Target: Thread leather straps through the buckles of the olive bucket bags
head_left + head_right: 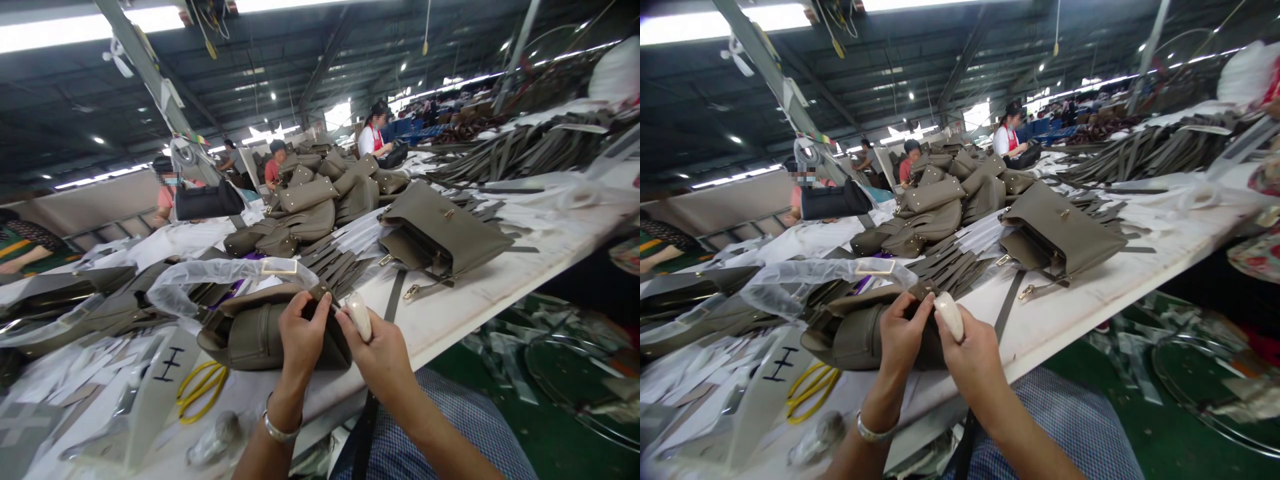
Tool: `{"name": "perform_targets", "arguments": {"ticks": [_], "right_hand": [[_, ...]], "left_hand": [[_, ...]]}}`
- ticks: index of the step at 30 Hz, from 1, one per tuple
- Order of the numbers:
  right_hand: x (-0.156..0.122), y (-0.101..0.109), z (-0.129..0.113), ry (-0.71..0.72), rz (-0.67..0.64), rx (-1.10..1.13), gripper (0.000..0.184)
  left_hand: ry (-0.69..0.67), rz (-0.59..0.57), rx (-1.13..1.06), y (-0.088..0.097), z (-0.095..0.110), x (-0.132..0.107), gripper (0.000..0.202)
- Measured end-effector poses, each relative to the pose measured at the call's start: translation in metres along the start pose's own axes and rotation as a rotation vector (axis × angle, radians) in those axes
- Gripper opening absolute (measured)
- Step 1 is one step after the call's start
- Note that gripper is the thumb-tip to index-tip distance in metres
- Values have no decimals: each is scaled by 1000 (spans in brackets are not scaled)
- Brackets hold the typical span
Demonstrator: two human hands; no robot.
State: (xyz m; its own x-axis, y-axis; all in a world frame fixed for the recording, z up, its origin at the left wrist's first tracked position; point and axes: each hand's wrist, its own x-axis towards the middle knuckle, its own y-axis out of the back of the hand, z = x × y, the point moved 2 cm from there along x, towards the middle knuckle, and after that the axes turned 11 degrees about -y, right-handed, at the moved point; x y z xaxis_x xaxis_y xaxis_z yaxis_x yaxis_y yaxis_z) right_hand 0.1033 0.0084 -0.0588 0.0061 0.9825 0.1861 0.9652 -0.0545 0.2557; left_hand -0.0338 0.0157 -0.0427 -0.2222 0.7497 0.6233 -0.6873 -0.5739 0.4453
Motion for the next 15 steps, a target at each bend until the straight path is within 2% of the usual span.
{"name": "perform_targets", "arguments": {"ticks": [4, 8, 11, 15], "right_hand": [[-5, -4, 0, -54, 7, 33, 29], [-8, -12, 5, -154, 36, 109, 39], [-7, -17, 11, -163, 75, 55, 42], [-1, -4, 23, -147, -27, 61, 44]], "left_hand": [[2, 31, 11, 3, 1, -6, 32], [10, -1, -35, 5, 4, -10, 26], [11, -1, -54, 8, 4, -9, 25], [-18, -53, -86, 12, 7, -9, 12]]}}
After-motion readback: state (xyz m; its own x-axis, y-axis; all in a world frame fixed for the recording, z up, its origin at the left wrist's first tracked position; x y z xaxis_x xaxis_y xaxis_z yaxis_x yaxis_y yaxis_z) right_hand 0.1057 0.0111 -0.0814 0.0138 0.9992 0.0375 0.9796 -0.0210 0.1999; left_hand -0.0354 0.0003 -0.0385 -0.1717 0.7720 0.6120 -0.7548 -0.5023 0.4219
